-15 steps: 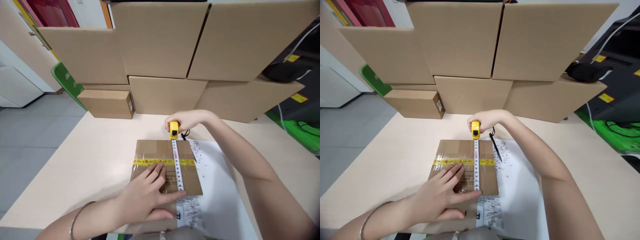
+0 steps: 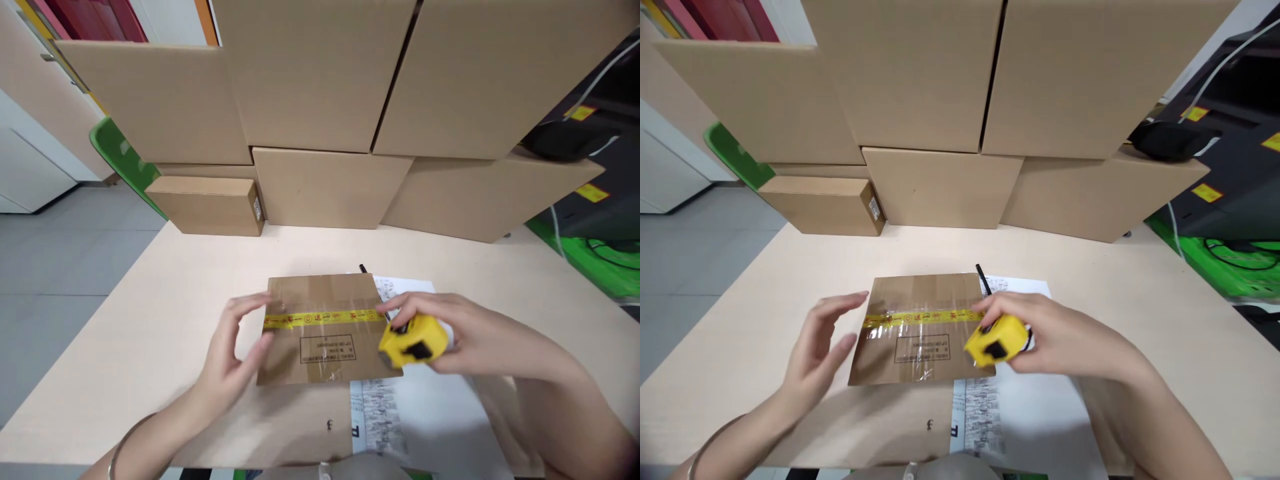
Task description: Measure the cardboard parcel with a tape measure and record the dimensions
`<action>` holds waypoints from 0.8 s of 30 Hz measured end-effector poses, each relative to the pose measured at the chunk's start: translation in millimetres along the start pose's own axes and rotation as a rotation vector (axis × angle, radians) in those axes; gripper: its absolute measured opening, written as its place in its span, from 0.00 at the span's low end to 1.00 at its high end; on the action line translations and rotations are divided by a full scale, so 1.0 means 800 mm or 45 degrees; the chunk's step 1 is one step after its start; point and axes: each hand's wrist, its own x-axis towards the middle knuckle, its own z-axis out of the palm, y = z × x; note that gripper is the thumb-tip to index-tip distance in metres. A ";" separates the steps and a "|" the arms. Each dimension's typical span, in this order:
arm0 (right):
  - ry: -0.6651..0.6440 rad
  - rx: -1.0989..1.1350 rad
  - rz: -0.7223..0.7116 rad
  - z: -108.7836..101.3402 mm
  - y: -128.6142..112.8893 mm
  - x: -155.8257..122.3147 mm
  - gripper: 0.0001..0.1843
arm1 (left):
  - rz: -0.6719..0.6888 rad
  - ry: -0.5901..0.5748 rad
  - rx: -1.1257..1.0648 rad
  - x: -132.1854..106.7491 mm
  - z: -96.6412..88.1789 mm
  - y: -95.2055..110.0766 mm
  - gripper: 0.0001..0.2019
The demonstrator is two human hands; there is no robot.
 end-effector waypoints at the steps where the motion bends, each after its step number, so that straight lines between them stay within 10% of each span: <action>1: 0.089 0.049 0.091 -0.003 0.012 -0.005 0.18 | -0.167 0.044 -0.020 0.001 -0.002 -0.014 0.17; 4: 0.184 0.206 0.296 -0.001 0.039 -0.007 0.14 | -0.537 -0.074 -0.165 0.007 0.004 -0.053 0.25; 8: 0.063 0.448 0.289 0.014 0.037 -0.006 0.19 | -0.616 -0.320 -0.483 0.018 0.020 -0.063 0.30; 13: 0.169 0.619 0.162 0.006 0.010 -0.030 0.19 | -0.634 -0.158 -0.592 0.023 0.003 -0.041 0.33; 19: 0.441 0.385 -0.176 -0.031 -0.016 -0.045 0.15 | -0.142 -0.137 -0.572 0.017 -0.016 -0.030 0.43; 24: 0.549 0.097 -0.086 -0.033 -0.069 0.013 0.14 | 0.210 -0.154 -0.467 0.000 0.007 -0.049 0.44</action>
